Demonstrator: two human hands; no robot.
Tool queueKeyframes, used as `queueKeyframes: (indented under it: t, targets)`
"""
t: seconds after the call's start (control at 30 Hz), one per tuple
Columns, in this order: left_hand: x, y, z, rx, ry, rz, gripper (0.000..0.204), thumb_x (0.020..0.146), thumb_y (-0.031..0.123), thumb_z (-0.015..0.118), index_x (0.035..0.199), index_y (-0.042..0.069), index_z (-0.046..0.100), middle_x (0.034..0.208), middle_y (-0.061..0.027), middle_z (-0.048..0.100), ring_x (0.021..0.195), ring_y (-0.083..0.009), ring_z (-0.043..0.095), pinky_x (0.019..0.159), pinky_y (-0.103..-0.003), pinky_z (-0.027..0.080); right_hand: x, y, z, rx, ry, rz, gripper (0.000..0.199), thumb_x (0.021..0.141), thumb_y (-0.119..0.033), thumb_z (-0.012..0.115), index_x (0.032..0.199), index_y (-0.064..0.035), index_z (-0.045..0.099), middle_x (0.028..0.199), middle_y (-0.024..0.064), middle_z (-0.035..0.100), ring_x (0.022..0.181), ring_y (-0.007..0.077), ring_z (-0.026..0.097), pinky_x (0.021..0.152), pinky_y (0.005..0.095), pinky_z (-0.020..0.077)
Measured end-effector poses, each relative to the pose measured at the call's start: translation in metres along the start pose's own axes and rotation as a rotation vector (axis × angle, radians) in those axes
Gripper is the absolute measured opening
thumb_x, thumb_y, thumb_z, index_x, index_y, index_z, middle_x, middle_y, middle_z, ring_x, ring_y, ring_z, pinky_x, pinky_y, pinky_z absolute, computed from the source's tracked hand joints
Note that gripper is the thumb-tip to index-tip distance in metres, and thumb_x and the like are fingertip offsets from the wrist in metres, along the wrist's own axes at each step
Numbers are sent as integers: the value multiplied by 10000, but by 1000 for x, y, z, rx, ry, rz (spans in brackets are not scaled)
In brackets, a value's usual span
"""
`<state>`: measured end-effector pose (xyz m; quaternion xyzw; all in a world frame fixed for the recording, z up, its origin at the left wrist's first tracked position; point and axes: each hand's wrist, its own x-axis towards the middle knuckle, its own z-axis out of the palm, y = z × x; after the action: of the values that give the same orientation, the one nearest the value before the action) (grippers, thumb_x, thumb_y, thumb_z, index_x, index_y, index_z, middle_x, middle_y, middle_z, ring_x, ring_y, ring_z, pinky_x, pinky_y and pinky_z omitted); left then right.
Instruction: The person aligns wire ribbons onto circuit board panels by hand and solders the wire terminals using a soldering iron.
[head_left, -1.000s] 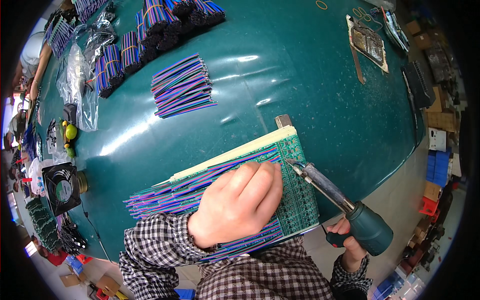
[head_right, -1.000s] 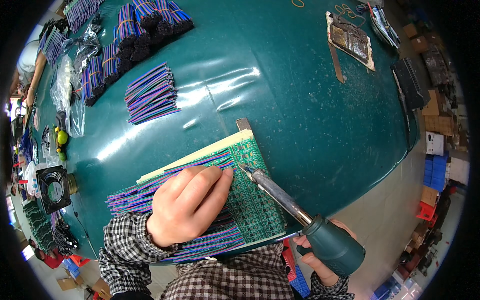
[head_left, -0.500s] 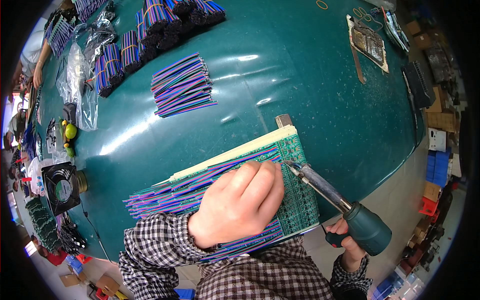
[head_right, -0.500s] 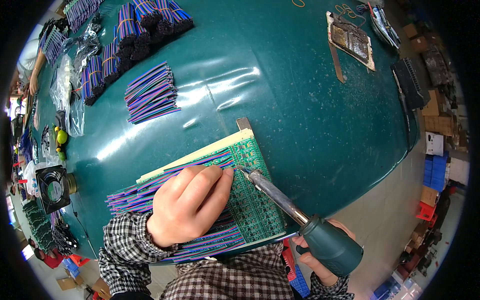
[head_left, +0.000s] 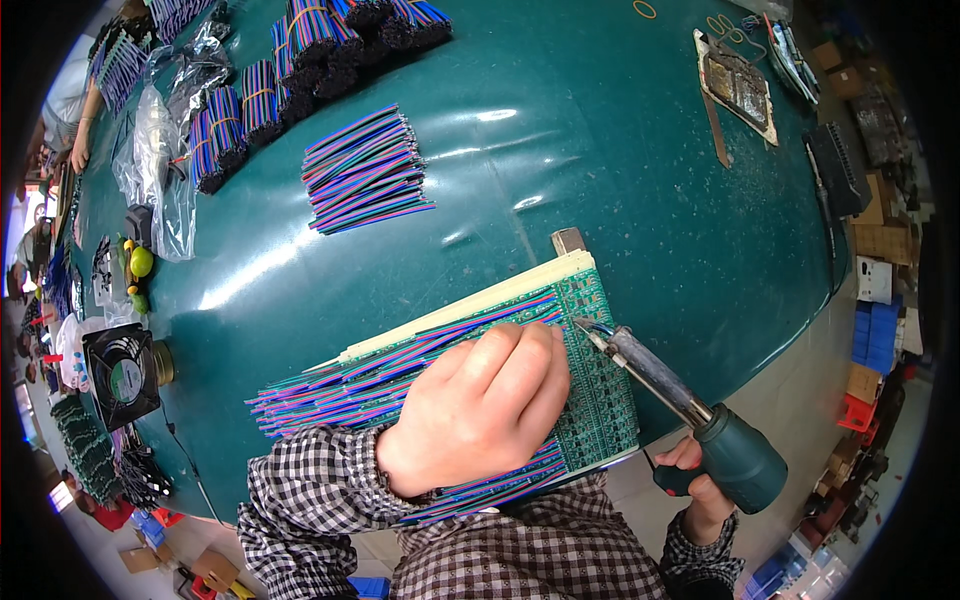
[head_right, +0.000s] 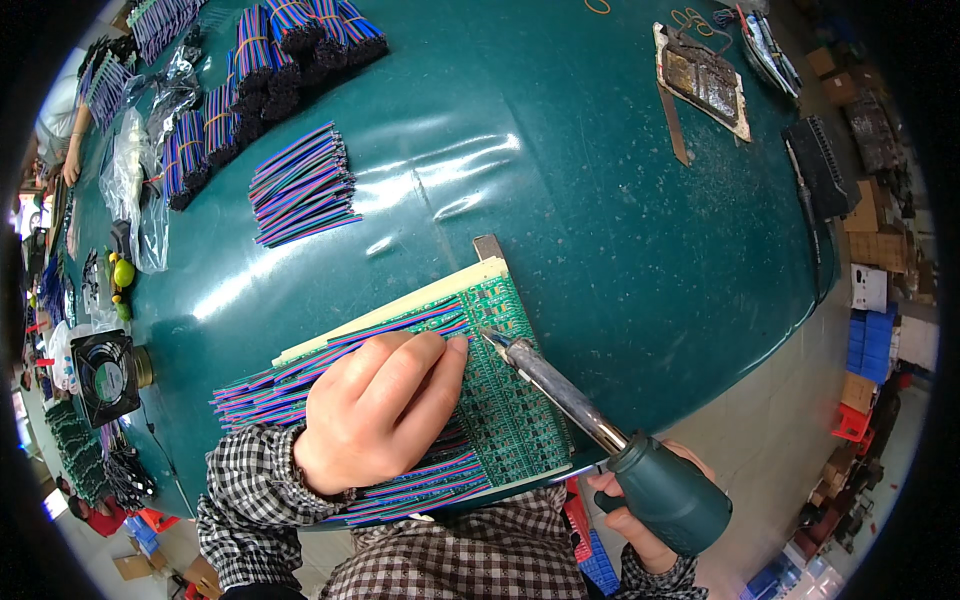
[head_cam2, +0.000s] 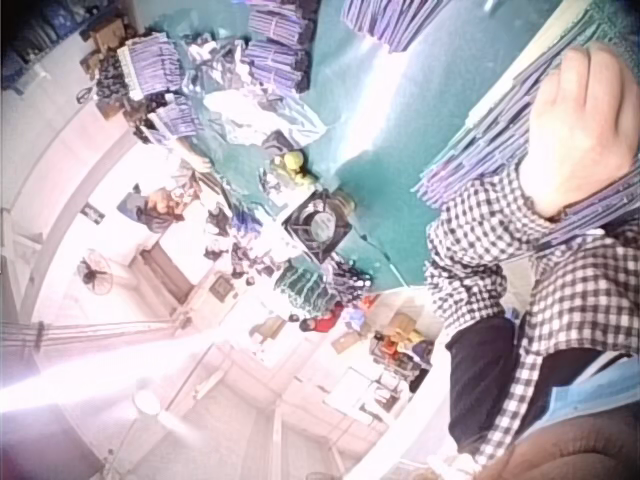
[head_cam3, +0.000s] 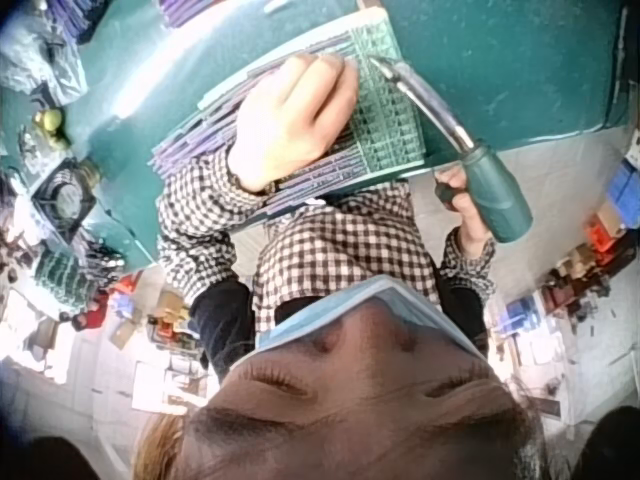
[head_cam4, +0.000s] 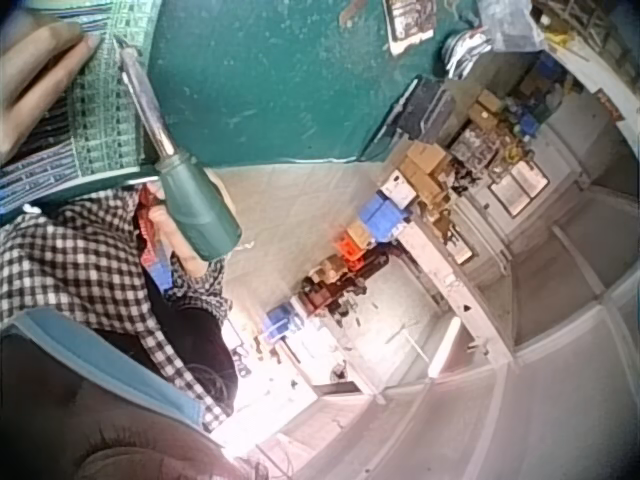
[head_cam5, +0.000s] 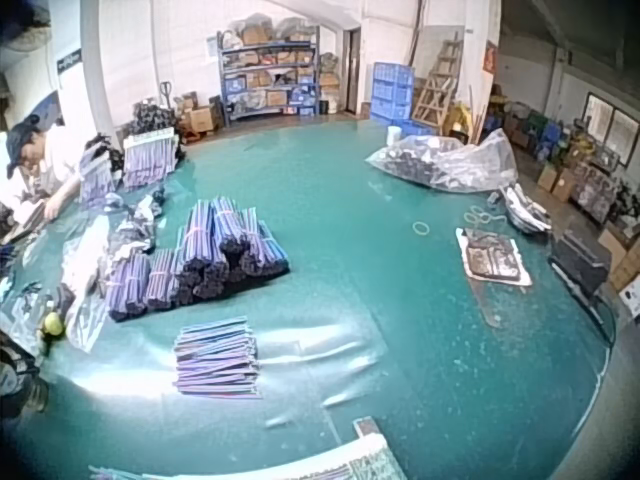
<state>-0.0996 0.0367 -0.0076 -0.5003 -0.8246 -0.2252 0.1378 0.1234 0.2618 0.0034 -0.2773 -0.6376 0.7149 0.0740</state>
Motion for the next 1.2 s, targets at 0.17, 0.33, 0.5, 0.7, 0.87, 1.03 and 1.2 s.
queueKeyframes:
  t: [0.17,0.33,0.5,0.7,0.87,1.03,1.2]
  targets:
    - [0,-1,-3,-45,-41,-36,364,693,71,723,1044,-21,757,981,-84,660,804,-200,655,644,-305,551,5,-14,16,43,31,77,710,739,-271,968,1217,102,599,945,188,746,882,298,759,822,434,644]
    - [0,-6,-4,-188,-50,-98,383,689,92,706,1051,-25,754,1004,-89,661,817,-208,645,675,-313,557,-1,-2,1,19,7,51,702,721,-246,979,1203,99,602,905,169,731,871,281,748,817,443,641]
    - [-1,-2,-3,-115,-40,-74,386,685,94,706,1049,-23,754,1006,-92,656,799,-210,640,663,-314,552,-1,-1,5,62,24,65,681,716,-227,982,1185,94,608,870,149,715,831,263,737,814,433,641]
    - [-1,-3,-2,-96,-30,-42,386,678,100,706,1041,-24,751,1004,-96,656,787,-213,638,653,-316,546,1,-4,6,40,-4,76,626,719,-228,983,1134,88,636,868,146,716,827,256,739,814,427,639]
    - [0,-3,-2,-113,-36,-46,384,679,99,703,1039,-26,749,999,-97,655,785,-215,638,652,-317,546,3,-6,9,34,6,79,621,721,-242,985,1123,86,643,878,150,724,829,258,743,813,422,638]
    - [0,-2,-2,-87,-26,-42,388,676,95,704,1042,-27,750,995,-92,655,791,-209,640,654,-312,548,-1,-1,8,39,32,63,674,716,-207,991,1178,92,602,881,162,727,833,259,746,815,431,639]
    - [0,-2,-2,-80,-31,-40,385,678,93,707,1043,-22,752,995,-88,655,796,-207,643,653,-310,548,-2,-1,2,34,1,62,706,713,-202,993,1201,97,580,878,165,727,846,270,750,826,449,647]
